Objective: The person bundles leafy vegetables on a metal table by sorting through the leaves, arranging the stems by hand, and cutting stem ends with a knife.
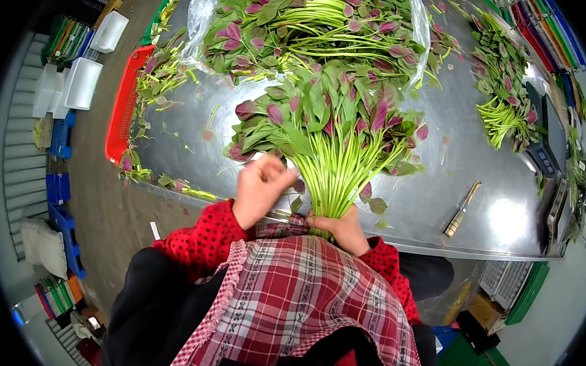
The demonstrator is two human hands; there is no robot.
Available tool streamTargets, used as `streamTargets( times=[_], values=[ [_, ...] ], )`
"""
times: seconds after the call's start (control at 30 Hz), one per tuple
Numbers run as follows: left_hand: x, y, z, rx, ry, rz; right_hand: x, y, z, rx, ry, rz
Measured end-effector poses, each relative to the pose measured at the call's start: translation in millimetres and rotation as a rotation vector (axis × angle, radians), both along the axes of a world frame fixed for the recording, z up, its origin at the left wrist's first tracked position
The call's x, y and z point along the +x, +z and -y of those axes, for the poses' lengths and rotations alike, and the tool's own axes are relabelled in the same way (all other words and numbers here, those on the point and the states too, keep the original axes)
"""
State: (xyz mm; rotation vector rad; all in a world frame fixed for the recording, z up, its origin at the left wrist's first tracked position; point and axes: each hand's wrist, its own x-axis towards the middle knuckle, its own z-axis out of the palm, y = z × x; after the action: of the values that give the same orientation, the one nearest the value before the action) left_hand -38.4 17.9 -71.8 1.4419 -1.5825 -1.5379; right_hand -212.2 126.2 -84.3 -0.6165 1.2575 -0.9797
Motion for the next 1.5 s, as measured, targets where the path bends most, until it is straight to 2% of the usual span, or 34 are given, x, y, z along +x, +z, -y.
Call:
streamTargets(
  times=[0.03,0.07,0.1,0.17,0.2,0.23,0.3,0.37,0.4,0.43,0.5,0.57,0.63,0.67,0.7,0.8,0.83,0.9,1.1,1.17,1.23,1.33,1.37,1.43,1.47,1.5],
  values=[
    [-1,8,13,-0.116,0.099,-0.026,2,0,-1,0.000,0.004,0.007],
    [-10,22,23,-0.187,0.078,-0.061,3,1,0,-0.011,0.015,0.007],
    [-17,25,29,-0.215,0.026,0.012,2,1,2,-0.026,0.027,0.000],
    [-15,4,35,-0.117,-0.115,0.076,1,8,4,-0.051,0.033,0.003],
    [-14,2,27,-0.137,-0.041,0.035,0,11,5,-0.048,0.046,-0.046],
    [-13,10,21,-0.393,-0.084,0.060,0,13,4,-0.040,0.053,-0.091],
    [-6,29,8,-0.682,-0.216,0.044,-1,9,1,-0.044,0.035,-0.072],
    [9,33,-4,-0.404,-0.538,-0.155,0,8,1,-0.072,-0.059,-0.050],
    [18,40,-3,-0.012,-0.778,-0.218,-1,8,1,-0.073,-0.046,-0.047],
    [24,46,3,0.344,-0.910,-0.117,-3,8,-1,-0.019,-0.075,0.021],
    [38,41,14,0.357,-0.765,-0.301,-4,11,3,0.020,-0.105,0.085],
    [39,61,29,0.516,-0.551,-0.598,-3,16,3,0.068,-0.199,0.165],
    [26,61,38,0.398,-0.370,-0.338,-4,16,1,0.067,-0.183,0.168],
    [18,44,38,0.352,-0.225,-0.305,-3,14,-1,0.057,-0.161,0.154],
    [13,27,40,0.290,-0.202,-0.264,-3,12,0,0.041,-0.142,0.139],
    [-1,2,30,-0.304,-0.150,0.046,-2,17,1,0.021,-0.112,0.121],
    [-3,-1,31,-0.302,-0.150,0.046,-2,16,0,0.023,-0.112,0.121],
    [-6,-12,35,-0.684,-0.127,0.157,-2,15,1,0.032,-0.125,0.121],
    [7,5,38,-0.748,-0.233,0.243,-3,17,1,0.023,-0.117,0.143],
    [15,16,34,-0.909,-0.282,0.299,-4,18,3,0.021,-0.114,0.143],
    [18,28,27,-0.924,-0.314,0.302,-3,17,3,0.014,-0.106,0.144],
    [20,47,14,-0.567,-0.388,0.065,-1,15,4,0.010,-0.092,0.103],
    [19,44,14,-0.565,-0.387,0.064,-1,15,4,0.013,-0.096,0.104],
    [12,38,14,-0.364,-0.423,-0.239,-1,16,5,0.015,-0.102,0.102],
    [9,42,7,0.011,-0.365,-0.359,-1,17,5,0.007,-0.105,0.105],
    [11,43,3,0.009,-0.365,-0.362,-1,19,6,-0.003,-0.108,0.107]
  ],
)
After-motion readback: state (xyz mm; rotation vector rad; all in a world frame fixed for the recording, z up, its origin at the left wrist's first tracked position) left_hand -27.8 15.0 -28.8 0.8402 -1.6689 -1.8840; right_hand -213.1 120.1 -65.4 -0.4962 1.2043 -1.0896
